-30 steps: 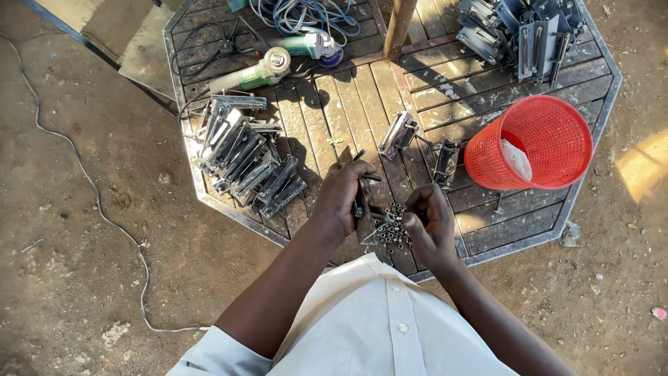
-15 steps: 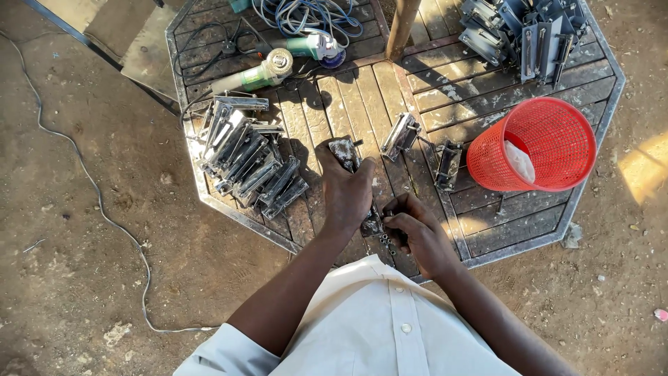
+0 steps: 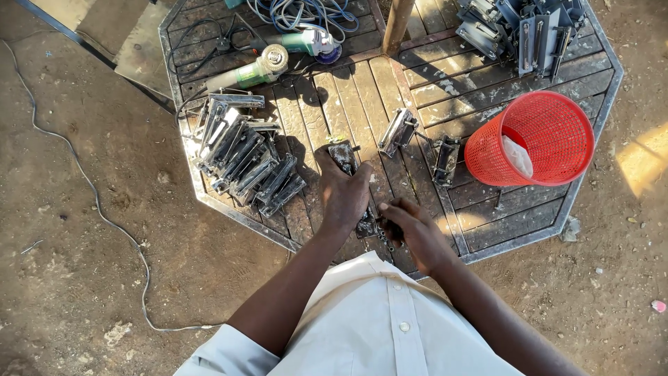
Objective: A person is at a workbench inspecting and assembling small metal hinges with nuts and bolts.
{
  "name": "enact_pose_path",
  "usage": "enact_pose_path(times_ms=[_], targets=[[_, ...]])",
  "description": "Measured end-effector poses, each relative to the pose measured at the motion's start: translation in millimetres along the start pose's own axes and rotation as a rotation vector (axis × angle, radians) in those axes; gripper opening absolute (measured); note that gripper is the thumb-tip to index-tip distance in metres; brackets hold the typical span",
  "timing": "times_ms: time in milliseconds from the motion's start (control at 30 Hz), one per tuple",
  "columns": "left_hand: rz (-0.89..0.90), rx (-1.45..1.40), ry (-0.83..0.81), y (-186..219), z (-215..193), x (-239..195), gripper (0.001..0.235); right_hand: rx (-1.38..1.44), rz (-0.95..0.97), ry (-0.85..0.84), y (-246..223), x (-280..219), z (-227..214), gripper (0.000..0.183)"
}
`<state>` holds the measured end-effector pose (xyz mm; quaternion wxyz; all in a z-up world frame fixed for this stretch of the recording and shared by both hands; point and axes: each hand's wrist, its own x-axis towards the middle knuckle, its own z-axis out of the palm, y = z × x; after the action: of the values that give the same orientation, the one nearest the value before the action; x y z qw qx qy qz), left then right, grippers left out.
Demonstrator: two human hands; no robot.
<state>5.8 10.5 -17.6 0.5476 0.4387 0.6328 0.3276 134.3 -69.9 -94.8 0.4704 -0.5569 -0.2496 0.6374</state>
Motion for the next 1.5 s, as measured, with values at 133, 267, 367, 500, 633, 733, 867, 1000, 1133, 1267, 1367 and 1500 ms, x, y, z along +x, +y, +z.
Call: enact_pose_path(times_ms=[133, 267, 367, 500, 633, 733, 867, 1000, 1133, 1267, 1367, 1500], targets=[[0.001, 0.022, 0.011, -5.6, 2.8, 2.2, 0.099, 0.037, 0.041, -0.031, 8.0, -0.1, -0.8, 0.017], [-0.004, 0.044, 0.029, -20.5, 6.1, 5.9, 0.099, -0.033, -0.014, 0.007, 10.0, 5.2, -3.0, 0.016], [-0.009, 0.016, 0.038, -29.5, 6.3, 8.1, 0.100, 0.043, 0.070, 0.069, -4.4, -2.5, 5.5, 0.017], [-0.023, -0.029, 0.059, -42.0, 2.4, 7.2, 0.103, 0.004, 0.136, 0.211, 19.8, 12.3, -9.4, 0.018], [-0.043, -0.054, 0.059, -53.1, 1.6, 4.4, 0.105, -0.232, 0.216, 0.332, 88.6, 39.7, -64.7, 0.022], [-0.062, -0.082, 0.067, -59.9, 2.7, 2.2, 0.107, -0.262, 0.228, 0.423, 151.1, 50.1, -105.0, 0.024], [-0.087, -0.119, 0.084, -63.1, -0.6, 1.1, 0.109, -0.724, 0.235, 0.486, 200.7, 60.5, -137.3, 0.028], [-0.097, -0.180, 0.094, -63.6, -1.1, 2.8, 0.109, -0.820, 0.117, 0.413, 210.9, 62.9, -136.7, 0.042], [-0.101, -0.152, 0.109, -80.3, 3.8, 12.0, 0.109, -0.891, 0.068, 0.402, 205.8, 57.5, -129.8, 0.043], [-0.122, -0.218, 0.070, -86.8, 9.3, 16.3, 0.112, -0.909, 0.118, 0.404, 206.2, 59.5, -132.4, 0.049], [-0.131, -0.219, 0.059, -89.7, 11.5, 16.1, 0.110, -0.893, 0.131, 0.400, 202.0, 56.3, -129.0, 0.053], [-0.155, -0.221, 0.042, -101.1, 14.4, 21.5, 0.110, -0.733, 0.152, 0.407, 181.4, 44.1, -113.1, 0.061]])
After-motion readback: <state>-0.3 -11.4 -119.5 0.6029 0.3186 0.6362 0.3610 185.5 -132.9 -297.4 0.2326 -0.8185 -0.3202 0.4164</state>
